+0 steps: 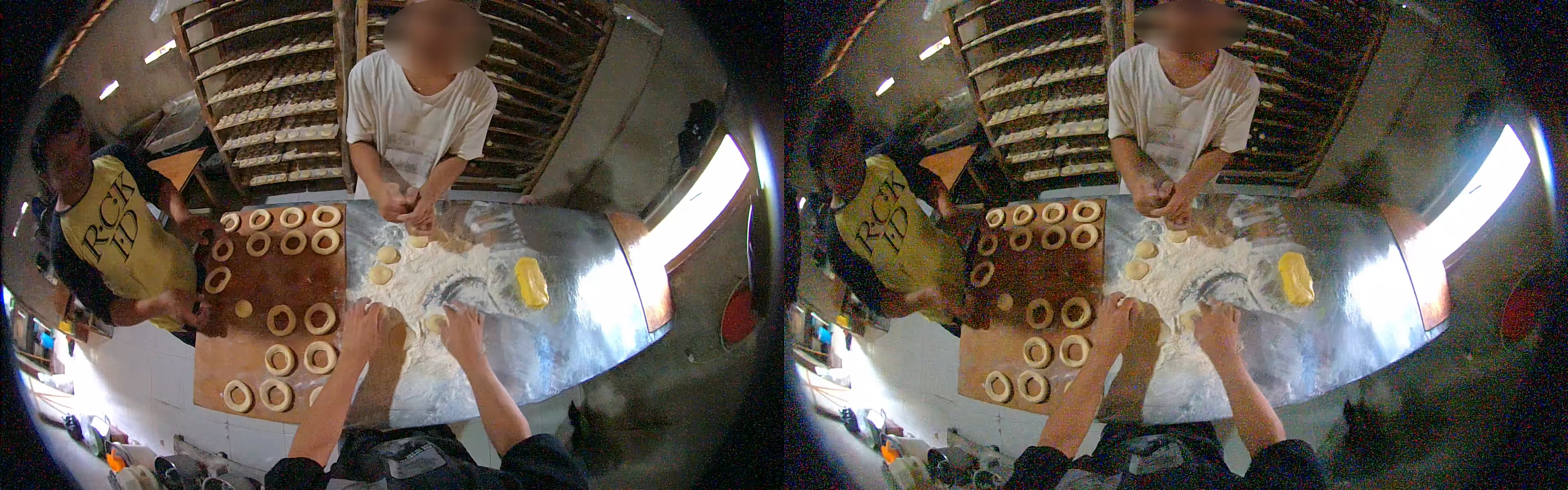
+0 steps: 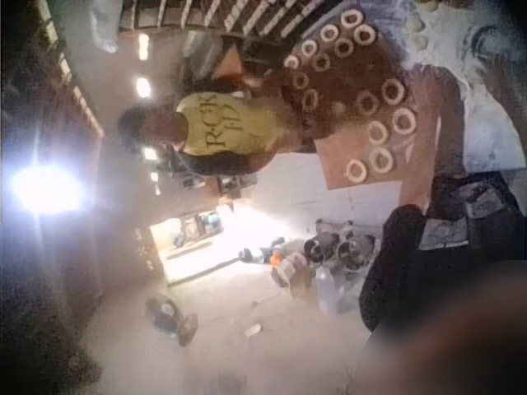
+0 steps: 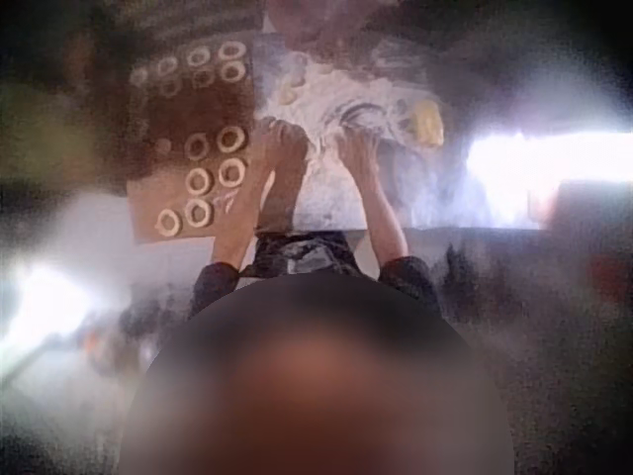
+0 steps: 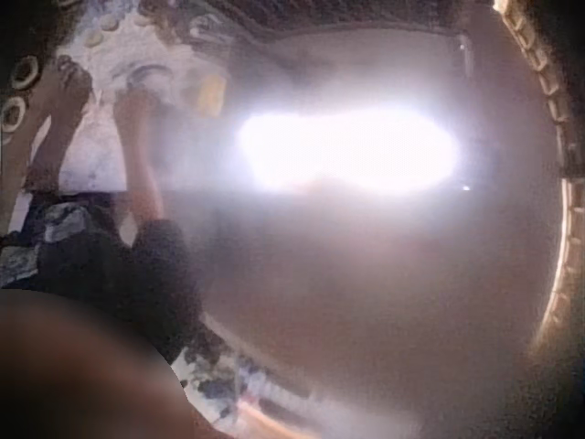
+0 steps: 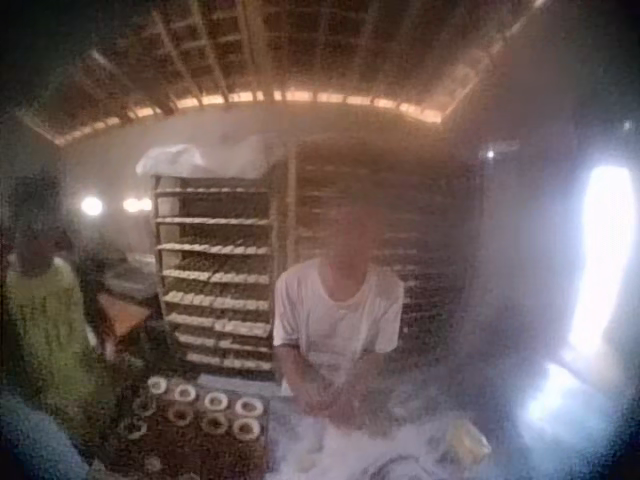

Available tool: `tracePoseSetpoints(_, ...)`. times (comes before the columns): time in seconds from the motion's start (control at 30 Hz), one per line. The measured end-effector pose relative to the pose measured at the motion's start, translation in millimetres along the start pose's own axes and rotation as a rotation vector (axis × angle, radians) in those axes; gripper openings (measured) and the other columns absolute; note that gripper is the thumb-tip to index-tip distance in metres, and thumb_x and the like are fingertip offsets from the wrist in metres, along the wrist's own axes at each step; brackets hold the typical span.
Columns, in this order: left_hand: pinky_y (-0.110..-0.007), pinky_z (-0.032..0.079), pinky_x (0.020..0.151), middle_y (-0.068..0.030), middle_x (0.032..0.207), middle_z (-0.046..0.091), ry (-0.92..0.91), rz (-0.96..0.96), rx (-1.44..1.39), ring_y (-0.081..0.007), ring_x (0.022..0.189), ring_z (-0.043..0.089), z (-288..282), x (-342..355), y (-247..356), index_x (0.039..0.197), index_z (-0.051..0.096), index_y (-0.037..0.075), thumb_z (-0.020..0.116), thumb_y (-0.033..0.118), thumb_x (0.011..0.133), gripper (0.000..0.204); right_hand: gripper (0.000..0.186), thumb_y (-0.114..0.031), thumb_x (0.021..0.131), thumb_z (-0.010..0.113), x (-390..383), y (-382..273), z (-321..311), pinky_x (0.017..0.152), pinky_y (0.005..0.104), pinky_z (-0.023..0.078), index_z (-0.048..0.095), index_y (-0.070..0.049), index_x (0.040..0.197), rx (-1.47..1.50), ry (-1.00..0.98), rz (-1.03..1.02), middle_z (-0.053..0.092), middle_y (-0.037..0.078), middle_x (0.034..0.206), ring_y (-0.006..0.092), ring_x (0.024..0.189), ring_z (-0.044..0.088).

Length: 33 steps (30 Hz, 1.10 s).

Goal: The person shapes dough balls into rings by hand and places them on a wooden board. Two coworkers also shape dough and place the finished rings onto a multi-tiered rack.

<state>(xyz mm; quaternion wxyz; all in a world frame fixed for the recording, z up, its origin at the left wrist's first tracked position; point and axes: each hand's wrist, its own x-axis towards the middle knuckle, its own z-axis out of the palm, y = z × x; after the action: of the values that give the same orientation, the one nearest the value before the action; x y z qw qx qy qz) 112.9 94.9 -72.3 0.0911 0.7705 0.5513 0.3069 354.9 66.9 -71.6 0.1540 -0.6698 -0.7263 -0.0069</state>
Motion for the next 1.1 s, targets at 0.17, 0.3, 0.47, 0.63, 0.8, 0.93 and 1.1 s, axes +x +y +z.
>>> tracePoseSetpoints(0.17,-0.048,0.031,0.11,-0.0235,0.142,0.041,-0.117,0.11,0.225,-0.041,0.129,0.043,39,-20,9,0.132,0.046,-0.003,0.05,0.023,0.094,0.046,0.046,-0.034,0.088,0.056,-16,-2,19,0.108,0.0482,0.033,0.06,-0.004,0.123,0.096,-0.016,-0.319,0.055,0.015,0.13,0.0359,0.124,0.047)
tracePoseSetpoints(0.3,-0.048,0.027,0.114,-0.025,0.146,0.037,-0.187,0.055,0.28,-0.041,0.133,0.039,57,-20,5,0.138,0.038,-0.006,0.045,0.029,0.098,0.054,0.052,-0.034,0.095,0.049,-16,-2,21,0.112,0.0482,0.027,0.048,0.003,0.131,0.134,-0.033,-0.372,0.045,0.02,0.14,0.0384,0.13,0.041)
tracePoseSetpoints(0.47,-0.048,0.03,0.112,-0.024,0.143,0.042,-0.206,0.027,0.108,-0.0422,0.132,0.039,33,-13,2,0.137,0.042,-0.001,0.046,0.029,0.098,0.049,0.048,-0.03,0.095,0.049,-1,24,5,0.111,0.0494,0.029,0.049,0.001,0.131,0.458,-0.116,-0.323,0.048,0.023,0.137,0.0372,0.128,0.045)
tracePoseSetpoints(0.63,-0.047,0.046,0.094,-0.0229,0.12,0.06,0.093,-0.275,-0.212,-0.0395,0.111,0.058,17,-25,56,0.125,0.053,0.002,0.048,0.021,0.098,0.033,0.034,-0.022,0.088,0.058,27,47,-2,0.094,0.0525,0.042,0.059,-0.003,0.117,0.333,-0.193,-0.08,0.061,0.018,0.116,0.0396,0.109,0.056)
tracePoseSetpoints(0.8,-0.041,0.051,0.077,-0.0191,0.098,0.068,-0.043,-0.554,-0.235,-0.034,0.087,0.067,39,-25,109,0.118,0.056,-0.001,0.048,0.014,0.097,0.027,0.032,-0.023,0.084,0.064,48,38,5,0.08,0.0427,0.049,0.051,-0.004,0.106,0.344,-0.6,-0.364,0.062,0.018,0.097,0.039,0.087,0.06)
tracePoseSetpoints(0.93,-0.035,0.051,0.073,-0.0154,0.093,0.069,-0.156,-0.532,-0.287,-0.0248,0.082,0.066,32,-20,130,0.117,0.057,-0.003,0.054,0.016,0.096,0.028,0.041,-0.018,0.084,0.069,43,45,-6,0.081,0.0391,0.049,0.045,-0.004,0.115,0.837,-0.68,-0.115,0.063,0.016,0.097,0.0289,0.086,0.062)
tracePoseSetpoints(1.1,-0.031,0.051,0.071,-0.0117,0.087,0.07,-0.204,-0.669,-0.667,-0.0171,0.077,0.065,4,-12,154,0.11,0.063,-0.001,0.064,0.019,0.09,0.028,0.056,-0.016,0.08,0.076,21,57,-45,0.079,0.0356,0.049,0.039,-0.007,0.121,1.223,-0.557,-0.075,0.062,0.012,0.096,0.0204,0.09,0.059)
